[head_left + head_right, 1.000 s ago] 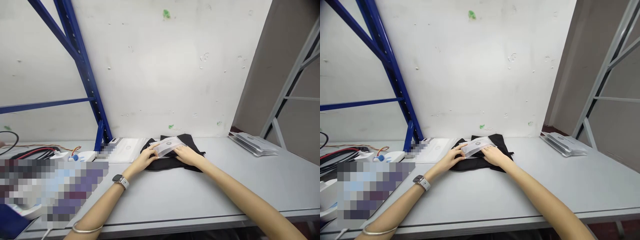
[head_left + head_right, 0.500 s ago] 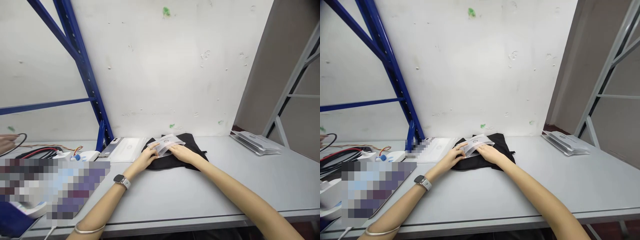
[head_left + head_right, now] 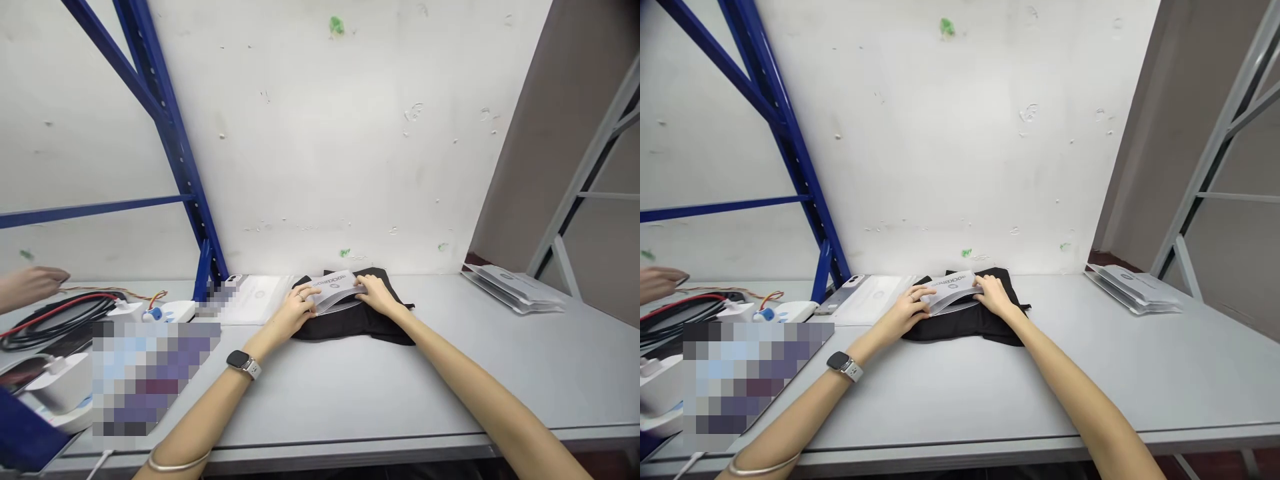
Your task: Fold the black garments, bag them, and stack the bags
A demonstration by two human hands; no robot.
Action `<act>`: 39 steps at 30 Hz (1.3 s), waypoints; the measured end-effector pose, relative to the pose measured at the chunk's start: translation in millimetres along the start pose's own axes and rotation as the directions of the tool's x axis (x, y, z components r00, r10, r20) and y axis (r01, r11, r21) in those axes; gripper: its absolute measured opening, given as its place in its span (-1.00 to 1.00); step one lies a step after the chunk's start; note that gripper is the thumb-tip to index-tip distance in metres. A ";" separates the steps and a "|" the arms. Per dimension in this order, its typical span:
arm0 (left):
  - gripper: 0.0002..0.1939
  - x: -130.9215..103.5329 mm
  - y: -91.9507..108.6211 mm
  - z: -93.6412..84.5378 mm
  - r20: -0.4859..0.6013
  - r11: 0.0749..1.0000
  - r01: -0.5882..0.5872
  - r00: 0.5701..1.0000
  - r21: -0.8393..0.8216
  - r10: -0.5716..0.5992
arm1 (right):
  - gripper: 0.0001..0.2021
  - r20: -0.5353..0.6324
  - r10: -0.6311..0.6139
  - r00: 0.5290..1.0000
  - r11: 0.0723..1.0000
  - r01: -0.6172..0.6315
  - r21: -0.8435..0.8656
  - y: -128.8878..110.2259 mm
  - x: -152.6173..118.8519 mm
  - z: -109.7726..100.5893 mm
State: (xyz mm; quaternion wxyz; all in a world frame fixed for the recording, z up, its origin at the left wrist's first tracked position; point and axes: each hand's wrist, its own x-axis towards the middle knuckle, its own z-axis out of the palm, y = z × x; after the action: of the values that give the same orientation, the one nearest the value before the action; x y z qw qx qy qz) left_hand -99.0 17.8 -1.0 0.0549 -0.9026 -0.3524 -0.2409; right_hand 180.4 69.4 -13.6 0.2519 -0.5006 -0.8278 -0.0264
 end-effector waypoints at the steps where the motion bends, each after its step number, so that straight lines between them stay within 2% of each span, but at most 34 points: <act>1: -0.81 -0.2 0.3 -0.5 -0.006 1.000 0.003 1.000 0.012 -0.003 | -0.84 -0.023 0.007 1.000 1.000 -0.008 -0.022 -1.5 0.0 -0.5; 5: -0.83 1.4 5.3 -2.7 -0.069 0.999 0.013 0.998 0.044 -0.010 | -0.88 -0.112 -0.007 0.994 0.986 -0.012 -0.168 -0.5 -14.0 -12.7; 8: -0.89 3.2 9.2 -2.4 -0.056 0.998 -0.009 0.998 0.064 0.013 | -0.88 -0.130 -0.042 0.991 0.962 0.005 -0.272 3.0 -29.9 -25.4; 11: -0.99 3.1 9.9 -2.4 -0.022 0.994 -0.034 0.999 0.101 0.036 | -0.81 -0.128 -0.130 0.983 0.960 0.092 -0.264 -5.3 -39.7 -35.4; 14: -0.94 2.2 10.4 -3.3 -0.058 0.989 -0.034 0.997 0.142 0.043 | -0.75 -0.121 -0.280 0.952 0.939 0.246 -0.241 -31.0 -40.5 -37.2; 17: -0.83 2.3 14.8 -2.6 -0.115 0.982 -0.061 0.990 0.178 0.083 | -0.85 -0.108 -0.436 0.894 0.879 0.397 -0.262 -63.4 -33.5 -24.6; 20: -0.81 2.9 22.2 -0.1 -0.147 0.969 -0.092 0.981 0.227 0.128 | -0.93 -0.121 -0.534 0.837 0.823 0.483 -0.299 -87.3 -22.5 -0.3; 23: -0.81 2.3 28.2 2.6 -0.159 0.958 -0.093 0.977 0.272 0.140 | -0.82 -0.163 -0.574 0.802 0.801 0.508 -0.319 -96.2 -14.4 20.6; 27: -0.83 1.0 31.4 6.6 -0.192 0.966 -0.040 0.977 0.254 0.091 | -0.76 -0.216 -0.565 0.796 0.815 0.498 -0.297 -92.6 -14.9 24.2; 32: -0.84 1.2 32.3 7.3 -0.127 0.981 -0.028 0.990 0.190 0.053 | -0.76 -0.192 -0.559 0.806 0.811 0.483 -0.331 -76.8 -27.6 3.8; 35: -0.84 1.2 30.9 2.5 -0.113 0.987 -0.020 0.993 0.157 0.038 | -0.74 -0.175 -0.518 0.838 0.824 0.434 -0.364 -55.8 -39.4 -12.1; 39: -0.82 1.4 27.7 -4.5 -0.109 0.991 -0.003 0.994 0.133 0.017 | -0.70 -0.164 -0.387 0.907 0.877 0.307 -0.368 -14.1 -61.5 -35.7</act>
State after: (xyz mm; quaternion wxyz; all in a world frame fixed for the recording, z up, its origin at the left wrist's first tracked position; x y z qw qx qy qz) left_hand -81.6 -3.2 5.6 0.1350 -0.8841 -0.3596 -0.2660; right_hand 205.4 1.7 -6.8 0.2496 -0.3717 -0.8525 -0.2698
